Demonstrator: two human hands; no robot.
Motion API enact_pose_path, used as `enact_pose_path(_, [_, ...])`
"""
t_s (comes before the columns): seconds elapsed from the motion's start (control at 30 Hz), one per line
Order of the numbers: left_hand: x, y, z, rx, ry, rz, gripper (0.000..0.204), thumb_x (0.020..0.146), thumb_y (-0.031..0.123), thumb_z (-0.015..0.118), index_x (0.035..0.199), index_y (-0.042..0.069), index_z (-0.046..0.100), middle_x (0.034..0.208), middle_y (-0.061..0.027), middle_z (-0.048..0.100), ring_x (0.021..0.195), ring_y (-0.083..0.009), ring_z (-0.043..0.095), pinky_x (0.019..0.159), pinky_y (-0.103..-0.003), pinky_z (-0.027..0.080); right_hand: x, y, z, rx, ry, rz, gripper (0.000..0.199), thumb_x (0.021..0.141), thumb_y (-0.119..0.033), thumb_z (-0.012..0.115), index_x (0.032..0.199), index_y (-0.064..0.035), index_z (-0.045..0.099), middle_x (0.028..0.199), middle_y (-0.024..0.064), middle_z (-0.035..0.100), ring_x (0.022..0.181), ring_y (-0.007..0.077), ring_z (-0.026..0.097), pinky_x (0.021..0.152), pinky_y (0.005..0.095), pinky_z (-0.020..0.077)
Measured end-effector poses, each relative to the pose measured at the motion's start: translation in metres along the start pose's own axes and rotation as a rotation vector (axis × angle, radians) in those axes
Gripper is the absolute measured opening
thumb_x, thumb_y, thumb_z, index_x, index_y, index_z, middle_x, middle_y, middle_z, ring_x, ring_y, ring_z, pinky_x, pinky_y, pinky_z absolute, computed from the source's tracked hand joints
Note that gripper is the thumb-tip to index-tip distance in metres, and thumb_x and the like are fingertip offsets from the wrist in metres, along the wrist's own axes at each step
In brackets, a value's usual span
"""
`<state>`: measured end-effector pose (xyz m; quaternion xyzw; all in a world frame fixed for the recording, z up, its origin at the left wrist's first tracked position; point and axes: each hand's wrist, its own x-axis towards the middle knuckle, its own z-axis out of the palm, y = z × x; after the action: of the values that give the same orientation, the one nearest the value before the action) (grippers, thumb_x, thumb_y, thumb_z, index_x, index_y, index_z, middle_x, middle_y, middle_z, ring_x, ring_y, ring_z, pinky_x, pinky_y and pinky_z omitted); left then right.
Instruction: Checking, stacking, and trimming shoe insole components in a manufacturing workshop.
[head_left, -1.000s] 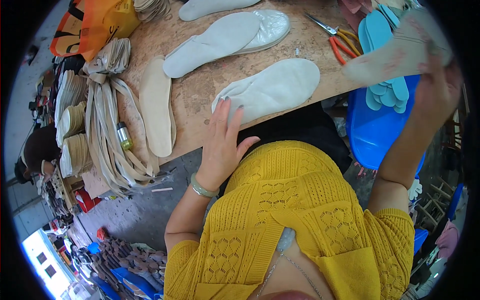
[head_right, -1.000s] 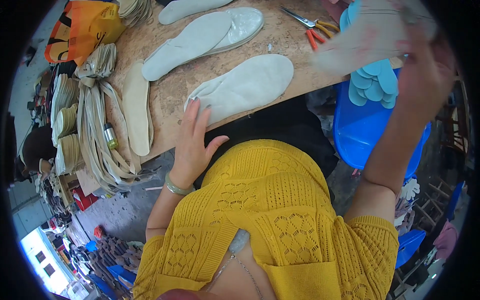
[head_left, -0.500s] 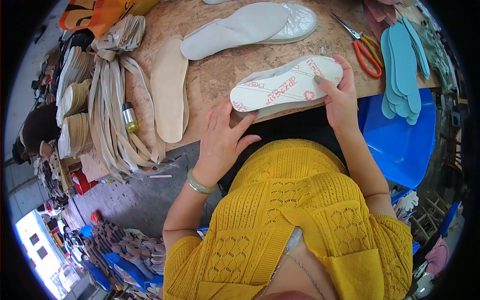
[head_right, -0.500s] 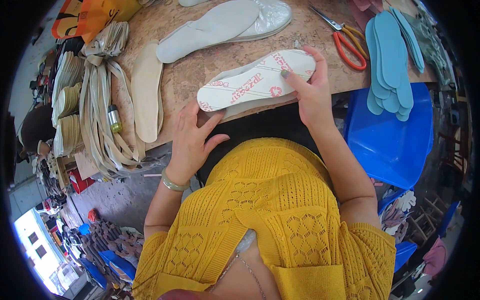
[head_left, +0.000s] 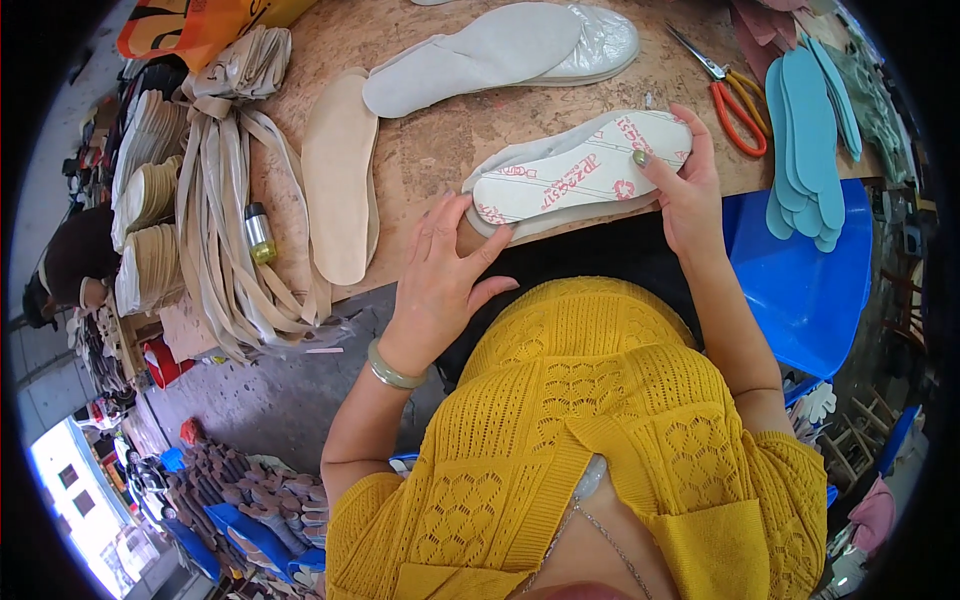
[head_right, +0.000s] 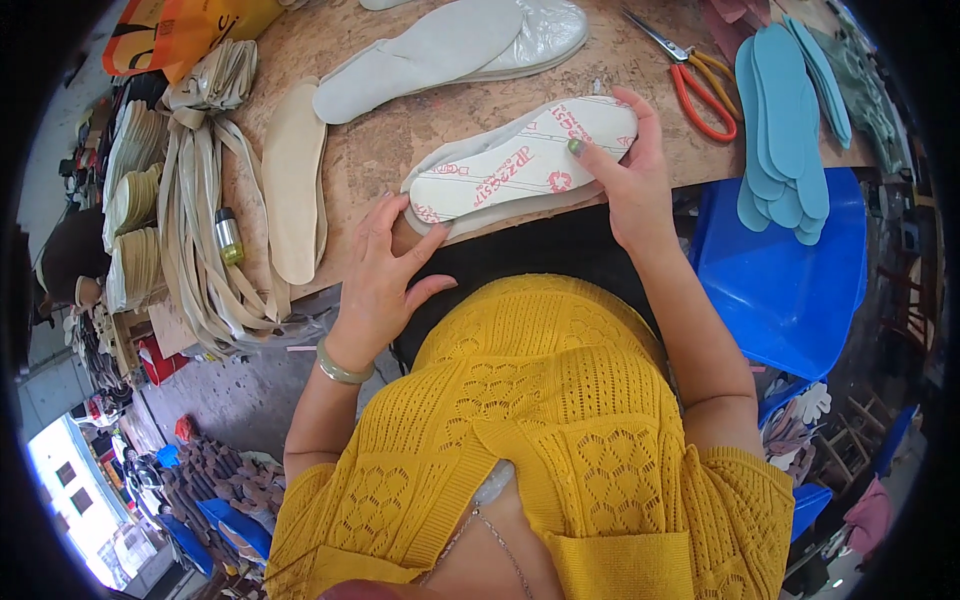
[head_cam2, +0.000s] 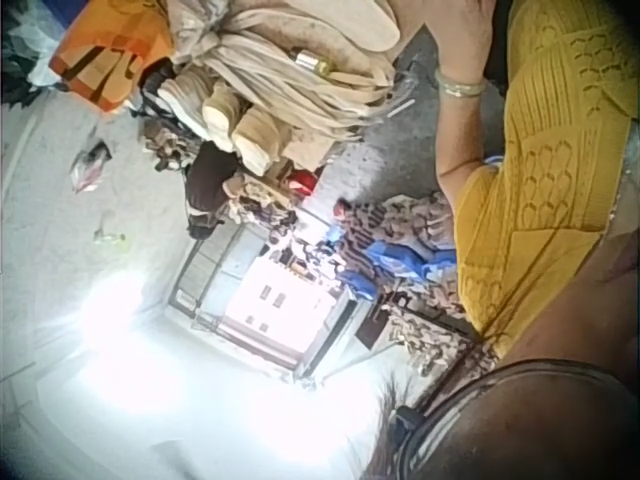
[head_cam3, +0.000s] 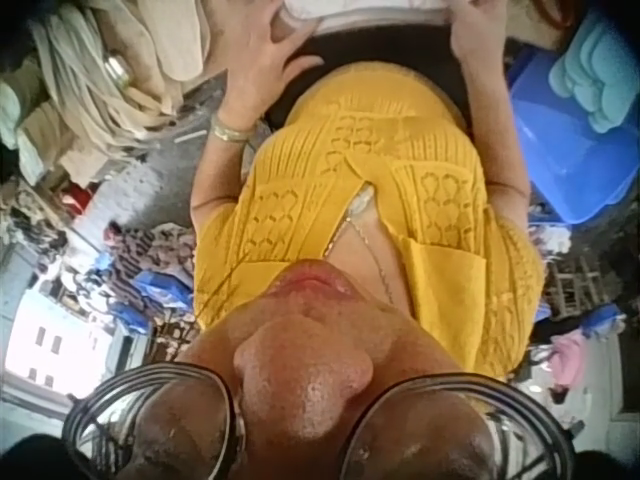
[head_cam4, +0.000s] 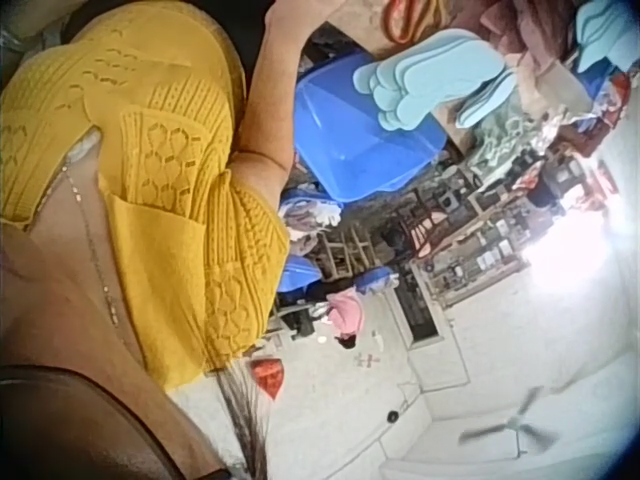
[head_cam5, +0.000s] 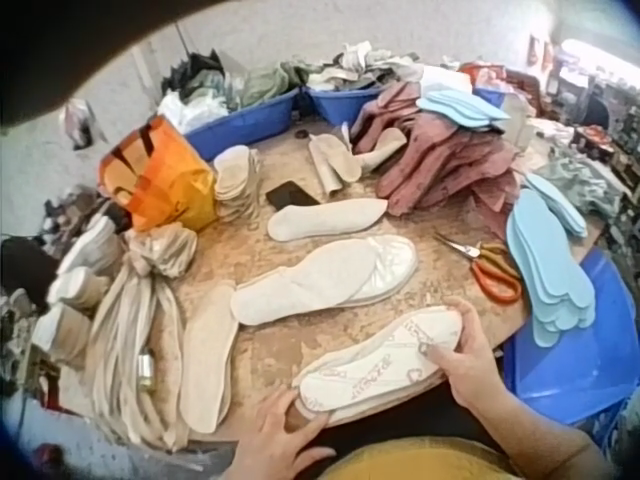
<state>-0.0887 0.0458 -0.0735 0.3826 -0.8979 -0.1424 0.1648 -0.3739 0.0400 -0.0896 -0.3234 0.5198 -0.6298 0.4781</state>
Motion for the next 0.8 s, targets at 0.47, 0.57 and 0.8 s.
enact_pose_path(0.47, [0.001,0.002,-0.01,0.022,-0.087,0.002,0.058,0.068,0.028,0.079,0.122,0.021,0.061,0.138,-0.0168,0.037,0.129,-0.0403,0.037,0.105,-0.046,0.034,-0.002,-0.004,0.003,-0.061,-0.001,0.005,0.062,0.081,0.006,0.058,0.136,-0.0077,0.034,0.107,0.0063,0.054,0.088,0.0096,0.058,0.064,0.0191,0.0499])
enact_pose_path(0.57, [0.002,0.003,-0.009,0.024,-0.081,0.004,0.058,0.067,0.03,0.079,0.121,0.021,0.06,0.137,-0.0174,0.038,0.128,-0.0396,0.038,0.104,-0.049,0.034,-0.001,-0.002,0.002,-0.073,0.0,0.002,0.062,0.08,0.007,0.059,0.136,-0.0066,0.034,0.108,0.0065,0.054,0.091,0.0105,0.058,0.07,0.0202,0.0498])
enact_pose_path(0.8, [0.034,0.015,0.002,-0.093,0.194,0.097,0.053,0.069,0.025,0.079,0.117,0.013,0.06,0.123,-0.0157,0.05,0.117,-0.0373,0.047,0.096,-0.046,0.041,-0.001,-0.001,0.001,-0.122,-0.004,-0.062,0.062,0.079,0.005,0.062,0.135,-0.0042,0.036,0.114,0.0096,0.052,0.1,0.0139,0.055,0.086,0.0251,0.0469])
